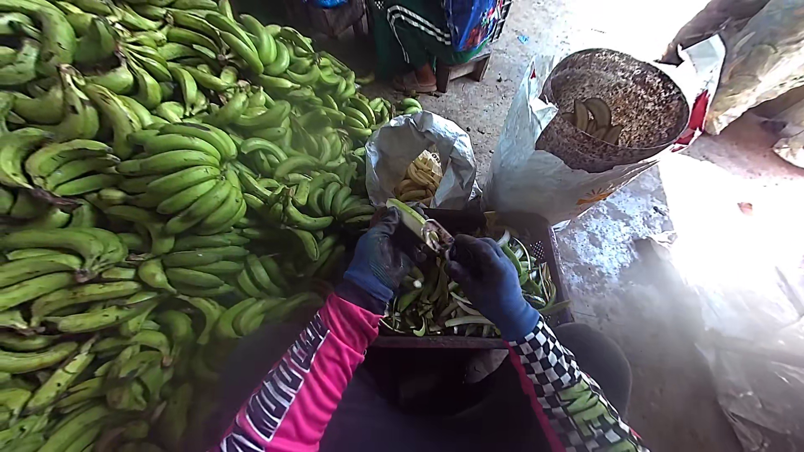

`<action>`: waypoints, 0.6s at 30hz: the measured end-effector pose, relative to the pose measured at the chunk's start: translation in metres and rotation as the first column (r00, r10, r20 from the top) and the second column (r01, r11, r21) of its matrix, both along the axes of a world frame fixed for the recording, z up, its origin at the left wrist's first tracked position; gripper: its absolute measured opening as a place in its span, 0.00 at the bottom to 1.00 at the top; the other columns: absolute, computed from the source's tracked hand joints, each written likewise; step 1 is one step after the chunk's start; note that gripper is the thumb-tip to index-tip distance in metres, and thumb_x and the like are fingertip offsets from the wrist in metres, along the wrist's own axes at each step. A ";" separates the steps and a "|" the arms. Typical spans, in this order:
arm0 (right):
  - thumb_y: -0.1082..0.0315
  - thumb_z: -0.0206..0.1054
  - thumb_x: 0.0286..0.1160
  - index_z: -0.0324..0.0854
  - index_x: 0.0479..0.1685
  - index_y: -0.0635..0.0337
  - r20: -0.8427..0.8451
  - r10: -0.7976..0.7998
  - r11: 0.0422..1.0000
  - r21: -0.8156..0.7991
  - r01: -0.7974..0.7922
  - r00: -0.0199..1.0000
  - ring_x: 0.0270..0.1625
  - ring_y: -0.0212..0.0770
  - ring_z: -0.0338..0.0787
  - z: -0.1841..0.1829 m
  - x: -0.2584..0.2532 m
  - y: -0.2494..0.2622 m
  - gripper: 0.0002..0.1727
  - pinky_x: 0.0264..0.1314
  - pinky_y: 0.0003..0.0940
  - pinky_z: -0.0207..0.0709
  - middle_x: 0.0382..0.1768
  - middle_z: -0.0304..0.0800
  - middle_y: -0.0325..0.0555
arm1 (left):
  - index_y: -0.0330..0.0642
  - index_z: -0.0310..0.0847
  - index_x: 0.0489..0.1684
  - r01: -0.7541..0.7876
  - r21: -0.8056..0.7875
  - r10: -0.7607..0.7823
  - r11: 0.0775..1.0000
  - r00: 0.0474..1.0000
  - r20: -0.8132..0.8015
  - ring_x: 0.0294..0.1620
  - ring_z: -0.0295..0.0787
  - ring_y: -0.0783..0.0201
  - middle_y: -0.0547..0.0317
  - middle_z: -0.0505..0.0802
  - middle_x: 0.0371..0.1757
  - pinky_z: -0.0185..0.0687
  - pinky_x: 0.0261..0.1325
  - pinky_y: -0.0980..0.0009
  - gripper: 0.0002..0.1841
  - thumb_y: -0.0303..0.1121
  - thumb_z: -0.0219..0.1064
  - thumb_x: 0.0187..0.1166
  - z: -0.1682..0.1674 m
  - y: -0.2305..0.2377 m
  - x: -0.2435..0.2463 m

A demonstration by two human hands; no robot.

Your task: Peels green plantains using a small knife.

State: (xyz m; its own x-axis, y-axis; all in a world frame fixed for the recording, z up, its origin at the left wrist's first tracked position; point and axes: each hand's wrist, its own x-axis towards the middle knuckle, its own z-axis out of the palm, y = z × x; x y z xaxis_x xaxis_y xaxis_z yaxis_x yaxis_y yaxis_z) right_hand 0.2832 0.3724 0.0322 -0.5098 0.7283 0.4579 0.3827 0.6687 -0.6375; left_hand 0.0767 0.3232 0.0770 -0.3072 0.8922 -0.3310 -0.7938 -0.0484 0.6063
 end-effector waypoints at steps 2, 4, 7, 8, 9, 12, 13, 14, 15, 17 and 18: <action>0.46 0.72 0.76 0.84 0.72 0.43 0.031 0.017 1.000 0.018 -0.018 0.999 0.56 0.41 0.90 -0.002 -0.001 -0.001 0.26 0.54 0.47 0.88 0.57 0.89 0.42 | 0.41 0.79 0.61 0.054 0.034 -0.052 0.998 0.998 -0.033 0.47 0.91 0.59 0.49 0.91 0.49 0.90 0.48 0.63 0.19 0.43 0.47 0.94 0.002 -0.002 0.001; 0.47 0.73 0.76 0.84 0.72 0.42 0.033 0.034 0.999 0.033 -0.035 0.999 0.58 0.40 0.89 0.000 0.001 0.000 0.26 0.56 0.47 0.88 0.59 0.88 0.42 | 0.45 0.78 0.64 0.187 0.066 -0.173 0.980 0.970 -0.169 0.47 0.90 0.61 0.52 0.91 0.50 0.89 0.47 0.64 0.17 0.43 0.48 0.94 0.005 -0.008 0.000; 0.49 0.70 0.80 0.85 0.71 0.44 0.025 0.000 0.999 0.038 -0.001 1.000 0.59 0.40 0.90 0.007 0.004 0.008 0.23 0.58 0.47 0.88 0.59 0.89 0.42 | 0.46 0.77 0.66 0.468 0.049 -0.413 0.882 0.820 -0.396 0.43 0.89 0.64 0.55 0.90 0.48 0.89 0.46 0.65 0.17 0.41 0.48 0.93 0.019 -0.018 -0.001; 0.49 0.67 0.83 0.84 0.71 0.46 0.038 -0.047 0.999 0.015 0.047 0.998 0.57 0.42 0.90 0.008 0.006 0.014 0.23 0.55 0.48 0.88 0.58 0.89 0.43 | 0.46 0.78 0.69 0.525 -0.008 -0.475 0.851 0.764 -0.436 0.42 0.90 0.64 0.54 0.91 0.48 0.89 0.44 0.65 0.17 0.39 0.52 0.90 0.023 -0.020 0.000; 0.47 0.62 0.86 0.84 0.71 0.48 0.069 -0.110 0.993 -0.024 0.112 0.992 0.56 0.44 0.91 0.010 0.008 0.022 0.23 0.55 0.52 0.87 0.57 0.90 0.46 | 0.47 0.77 0.75 0.567 -0.063 -0.532 0.821 0.720 -0.446 0.40 0.90 0.65 0.54 0.92 0.49 0.89 0.42 0.67 0.20 0.39 0.54 0.89 0.025 -0.022 0.002; 0.39 0.55 0.87 0.85 0.71 0.47 0.032 -0.228 0.953 -0.198 0.230 0.973 0.57 0.38 0.92 0.015 0.019 0.038 0.29 0.61 0.50 0.86 0.58 0.93 0.42 | 0.52 0.69 0.83 0.631 -0.088 -0.606 0.771 0.683 -0.408 0.36 0.87 0.63 0.52 0.90 0.48 0.87 0.38 0.67 0.25 0.45 0.56 0.88 0.020 -0.018 0.008; 0.38 0.57 0.85 0.85 0.70 0.46 -0.022 -0.239 0.948 -0.224 0.228 0.971 0.51 0.36 0.92 0.017 0.022 0.037 0.29 0.56 0.47 0.87 0.54 0.94 0.40 | 0.52 0.68 0.84 0.626 -0.061 -0.591 0.778 0.695 -0.410 0.38 0.88 0.62 0.52 0.89 0.49 0.88 0.40 0.66 0.26 0.45 0.58 0.87 0.018 -0.017 0.007; 0.37 0.61 0.82 0.85 0.69 0.46 -0.072 -0.231 0.950 -0.234 0.209 0.970 0.46 0.34 0.92 0.020 0.024 0.034 0.29 0.50 0.44 0.88 0.51 0.94 0.38 | 0.52 0.67 0.84 0.591 -0.035 -0.547 0.806 0.721 -0.425 0.40 0.88 0.61 0.51 0.89 0.50 0.89 0.41 0.64 0.27 0.43 0.59 0.85 0.016 -0.015 0.006; 0.38 0.64 0.80 0.84 0.70 0.48 -0.117 -0.204 0.957 -0.231 0.173 0.972 0.43 0.33 0.91 0.020 0.025 0.030 0.30 0.47 0.43 0.88 0.49 0.93 0.38 | 0.51 0.67 0.84 0.536 -0.007 -0.483 0.844 0.755 -0.444 0.42 0.89 0.60 0.50 0.90 0.51 0.89 0.43 0.63 0.26 0.42 0.59 0.86 0.015 -0.014 0.004; 0.40 0.68 0.78 0.82 0.71 0.52 -0.130 -0.113 0.978 -0.189 0.087 0.985 0.45 0.35 0.91 0.020 0.027 0.022 0.31 0.47 0.42 0.89 0.52 0.91 0.42 | 0.49 0.70 0.81 0.400 0.040 -0.348 0.916 0.839 -0.418 0.48 0.92 0.57 0.48 0.91 0.56 0.90 0.50 0.60 0.22 0.38 0.57 0.89 0.014 -0.012 -0.001; 0.41 0.69 0.77 0.82 0.71 0.52 -0.112 -0.065 0.986 -0.163 0.046 0.992 0.46 0.36 0.90 0.019 0.026 0.019 0.31 0.47 0.43 0.88 0.52 0.90 0.43 | 0.47 0.71 0.80 0.328 0.063 -0.284 0.943 0.886 -0.367 0.50 0.92 0.56 0.47 0.91 0.56 0.91 0.52 0.60 0.21 0.37 0.54 0.91 0.014 -0.010 -0.004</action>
